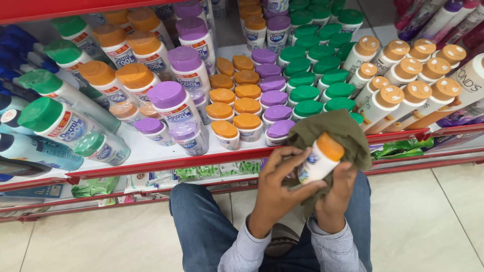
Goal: Cleaning powder containers and arranging them on a shelf in a store.
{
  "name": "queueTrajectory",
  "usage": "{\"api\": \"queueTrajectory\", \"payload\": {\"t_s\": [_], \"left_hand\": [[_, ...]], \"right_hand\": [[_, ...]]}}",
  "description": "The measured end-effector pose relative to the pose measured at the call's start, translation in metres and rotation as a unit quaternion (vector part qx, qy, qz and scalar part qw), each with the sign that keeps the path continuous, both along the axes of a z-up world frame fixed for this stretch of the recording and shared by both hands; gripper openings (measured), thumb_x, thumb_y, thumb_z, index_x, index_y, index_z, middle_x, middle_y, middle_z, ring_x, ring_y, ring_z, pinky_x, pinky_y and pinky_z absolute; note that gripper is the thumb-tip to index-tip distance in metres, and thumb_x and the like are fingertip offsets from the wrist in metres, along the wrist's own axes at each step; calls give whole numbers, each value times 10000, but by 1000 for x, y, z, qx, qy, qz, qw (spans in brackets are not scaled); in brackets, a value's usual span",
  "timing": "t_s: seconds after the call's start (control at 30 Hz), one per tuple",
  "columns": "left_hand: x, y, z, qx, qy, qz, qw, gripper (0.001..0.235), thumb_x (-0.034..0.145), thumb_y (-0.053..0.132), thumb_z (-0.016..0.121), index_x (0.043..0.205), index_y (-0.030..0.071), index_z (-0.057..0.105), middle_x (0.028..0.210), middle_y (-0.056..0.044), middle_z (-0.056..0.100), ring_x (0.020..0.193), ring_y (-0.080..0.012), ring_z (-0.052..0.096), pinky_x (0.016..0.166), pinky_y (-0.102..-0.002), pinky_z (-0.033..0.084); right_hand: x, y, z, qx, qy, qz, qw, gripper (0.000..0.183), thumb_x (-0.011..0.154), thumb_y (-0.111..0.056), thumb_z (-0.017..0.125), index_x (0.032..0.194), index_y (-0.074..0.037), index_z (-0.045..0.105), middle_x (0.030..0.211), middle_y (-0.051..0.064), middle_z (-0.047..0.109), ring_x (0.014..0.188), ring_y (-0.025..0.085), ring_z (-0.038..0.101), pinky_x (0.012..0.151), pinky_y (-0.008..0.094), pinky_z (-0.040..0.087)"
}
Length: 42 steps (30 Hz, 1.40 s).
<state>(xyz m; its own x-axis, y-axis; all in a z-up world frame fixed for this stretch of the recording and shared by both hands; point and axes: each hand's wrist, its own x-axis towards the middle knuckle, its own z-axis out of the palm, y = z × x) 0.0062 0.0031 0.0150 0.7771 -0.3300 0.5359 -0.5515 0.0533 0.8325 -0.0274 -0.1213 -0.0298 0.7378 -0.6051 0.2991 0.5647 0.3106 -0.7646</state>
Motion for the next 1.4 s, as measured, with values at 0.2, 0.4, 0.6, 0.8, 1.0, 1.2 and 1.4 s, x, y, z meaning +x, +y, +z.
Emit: {"api": "queueTrajectory", "payload": {"t_s": [0.2,0.4,0.6,0.8,1.0,1.2,1.4], "left_hand": [[-1,-5,-29,-101,85,3,991,435,881,68,692,1304,-12,629,1221,-118,681,1068,-153,686,912,-288,567],[-12,-32,-55,-285,249,-112,919,298,1126,185,486,1285,-24,627,1161,-79,686,1053,-130,633,951,-283,517],[-50,-68,-10,-126,67,-101,985,495,961,229,725,1384,28,565,1234,-101,570,1115,-222,606,1018,-323,517],[-66,-100,-25,-37,37,-192,980,682,709,203,944,1280,30,615,1255,-137,628,1183,-270,653,1030,-378,543],[-67,-114,-26,-20,45,-137,989,593,744,187,918,1223,-8,628,1324,-162,601,1209,-296,633,1032,-387,525],[-61,-135,-44,-43,27,-169,984,619,837,170,859,1360,-21,588,1480,-176,576,1344,-284,593,1132,-387,484],[-62,-158,-66,-24,137,-258,956,588,920,216,805,1405,-20,568,1255,-102,719,1169,-139,685,1010,-300,546]], "right_hand": [[-7,-13,11,95,-11,29,995,615,1037,-262,522,1550,28,344,1551,176,465,1434,295,491,1244,455,371],[-36,-43,27,77,-6,91,993,706,877,-89,563,1531,90,368,1526,210,509,1430,331,511,1237,455,347],[-73,-61,14,18,105,-40,994,564,1022,-121,494,1561,-17,366,1426,134,564,1264,242,588,1079,396,478],[-114,-104,6,-115,125,-141,975,470,1061,-57,519,1516,9,419,1374,109,616,1211,169,630,1040,316,525],[-151,-161,-27,-198,221,-198,934,314,1059,-37,580,1361,45,554,1254,122,667,1124,183,645,985,323,543],[-146,-203,-94,-330,248,-362,836,248,1046,-82,647,1246,64,640,1134,144,701,1050,191,645,931,334,529],[-171,-220,-122,-406,351,-382,752,370,1077,-155,688,1366,72,646,1201,180,708,1022,234,642,932,388,519]]}}
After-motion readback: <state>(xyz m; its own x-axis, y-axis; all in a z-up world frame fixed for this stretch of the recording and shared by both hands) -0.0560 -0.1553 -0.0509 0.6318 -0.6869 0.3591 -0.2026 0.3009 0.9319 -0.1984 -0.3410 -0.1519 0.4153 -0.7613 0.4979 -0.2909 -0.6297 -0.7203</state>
